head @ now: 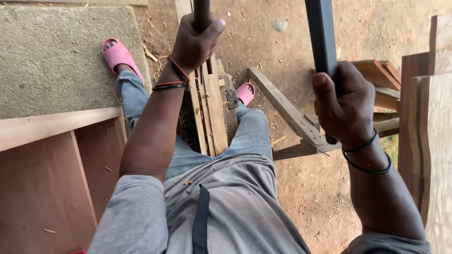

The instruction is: Using a hammer and a chisel to carve out a slot in a wooden beam.

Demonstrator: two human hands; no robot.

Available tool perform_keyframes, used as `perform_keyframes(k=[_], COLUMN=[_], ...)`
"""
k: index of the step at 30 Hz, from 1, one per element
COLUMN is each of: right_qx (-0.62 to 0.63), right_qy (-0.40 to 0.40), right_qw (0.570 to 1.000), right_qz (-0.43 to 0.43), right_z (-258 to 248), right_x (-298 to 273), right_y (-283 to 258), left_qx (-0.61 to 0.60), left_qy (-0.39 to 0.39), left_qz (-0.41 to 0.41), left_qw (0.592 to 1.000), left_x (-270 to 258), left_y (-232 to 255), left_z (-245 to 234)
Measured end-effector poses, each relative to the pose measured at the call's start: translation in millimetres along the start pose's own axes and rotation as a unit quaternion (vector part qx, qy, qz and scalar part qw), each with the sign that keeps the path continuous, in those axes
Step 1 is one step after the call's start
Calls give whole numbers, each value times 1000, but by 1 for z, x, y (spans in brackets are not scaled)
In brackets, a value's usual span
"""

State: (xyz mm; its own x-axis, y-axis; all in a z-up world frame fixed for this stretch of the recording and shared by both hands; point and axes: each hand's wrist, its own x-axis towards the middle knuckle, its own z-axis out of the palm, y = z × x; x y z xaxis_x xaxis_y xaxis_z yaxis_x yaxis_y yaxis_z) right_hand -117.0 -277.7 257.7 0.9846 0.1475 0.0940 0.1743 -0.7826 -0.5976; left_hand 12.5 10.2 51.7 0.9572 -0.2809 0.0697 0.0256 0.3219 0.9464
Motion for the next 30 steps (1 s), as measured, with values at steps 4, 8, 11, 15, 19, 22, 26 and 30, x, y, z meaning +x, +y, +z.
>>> perform_keyframes(k=[4,8,11,15,19,22,26,30], right_qx=[20,13,-9,-28,-20,-33,-20,-27], right_qy=[6,-15,-19,-27,-25,-28,-33,-38], right_qw=[1000,998,999,998,998,998,998,998], right_qz=[10,53,47,56,60,46,54,45], right_z=[10,16,19,22,23,23,24,25], right_x=[-2,-8,-8,-9,-7,-7,-7,-8], right_y=[5,6,11,14,9,8,5,7], left_qx=[229,247,243,246,231,241,240,246], left_qy=[102,143,159,169,164,170,167,167], left_qz=[203,207,205,194,192,186,197,203], left_qw=[947,936,935,934,940,937,936,933], left_x=[7,0,0,1,-1,0,1,1], left_y=[-23,-43,-48,-60,-61,-63,-61,-59], left_z=[-9,-9,-10,-13,-13,-15,-14,-14])
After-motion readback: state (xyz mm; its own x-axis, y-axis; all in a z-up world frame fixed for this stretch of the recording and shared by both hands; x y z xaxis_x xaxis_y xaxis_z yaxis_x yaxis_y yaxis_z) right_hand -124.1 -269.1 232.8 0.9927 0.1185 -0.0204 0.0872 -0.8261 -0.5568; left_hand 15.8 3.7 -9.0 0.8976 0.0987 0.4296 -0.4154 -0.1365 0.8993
